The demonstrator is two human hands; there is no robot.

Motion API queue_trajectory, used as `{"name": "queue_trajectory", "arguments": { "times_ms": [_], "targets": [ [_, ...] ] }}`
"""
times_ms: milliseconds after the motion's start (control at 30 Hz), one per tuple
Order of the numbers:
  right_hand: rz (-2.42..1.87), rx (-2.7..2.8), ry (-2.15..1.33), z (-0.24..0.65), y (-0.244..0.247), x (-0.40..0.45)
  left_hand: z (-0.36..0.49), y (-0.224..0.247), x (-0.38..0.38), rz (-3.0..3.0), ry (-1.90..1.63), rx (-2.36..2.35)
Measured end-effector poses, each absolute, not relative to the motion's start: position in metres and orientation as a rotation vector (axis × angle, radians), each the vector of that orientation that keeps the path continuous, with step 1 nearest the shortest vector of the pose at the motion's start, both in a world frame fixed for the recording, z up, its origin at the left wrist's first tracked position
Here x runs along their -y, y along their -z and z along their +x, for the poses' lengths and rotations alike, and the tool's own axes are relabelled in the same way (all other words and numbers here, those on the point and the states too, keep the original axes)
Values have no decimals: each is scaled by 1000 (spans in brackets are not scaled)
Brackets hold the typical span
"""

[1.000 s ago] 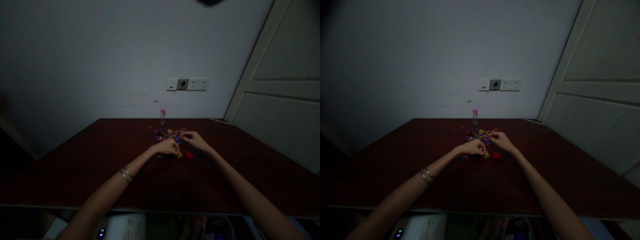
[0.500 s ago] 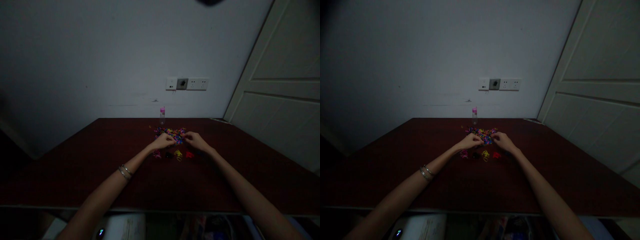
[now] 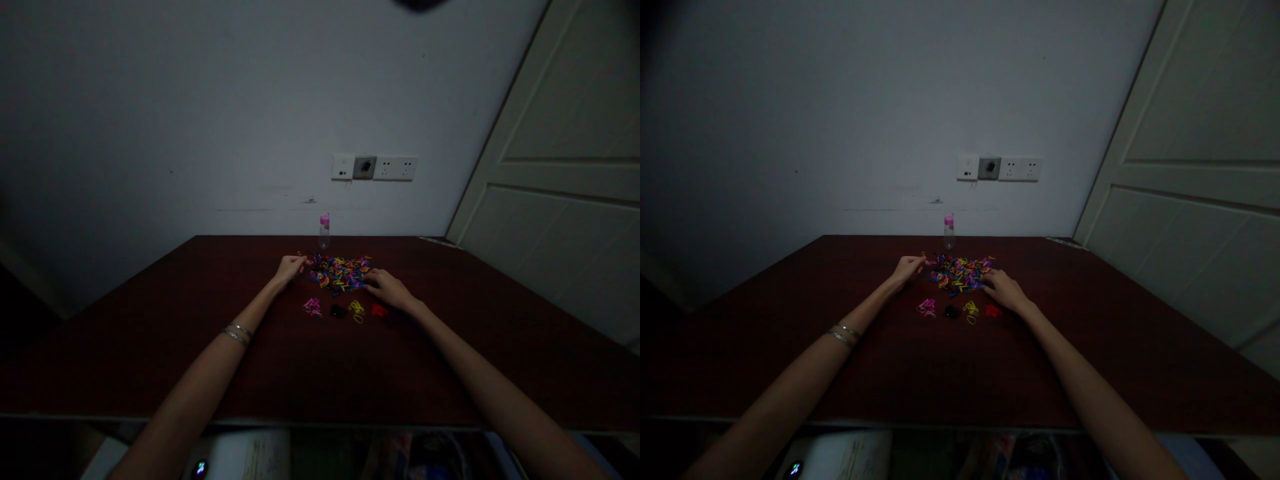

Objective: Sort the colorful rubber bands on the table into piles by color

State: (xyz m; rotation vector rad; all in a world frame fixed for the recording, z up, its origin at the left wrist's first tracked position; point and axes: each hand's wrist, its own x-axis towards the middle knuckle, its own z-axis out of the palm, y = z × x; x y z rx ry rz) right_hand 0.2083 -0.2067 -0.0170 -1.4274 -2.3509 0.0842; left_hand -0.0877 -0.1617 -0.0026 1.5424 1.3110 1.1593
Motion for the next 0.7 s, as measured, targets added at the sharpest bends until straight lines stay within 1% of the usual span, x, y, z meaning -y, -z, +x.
{"name": "queue_trajectory", "arguments": {
  "times_ms": [233,700],
  "targets": [
    [-1433,2336,-42,209,15,206,-86,6,161,1566,-1149,-1310],
    [-1297,2260,-216,212,9,204,-86,12,160,1552,-1090,-1303]
  ]
}}
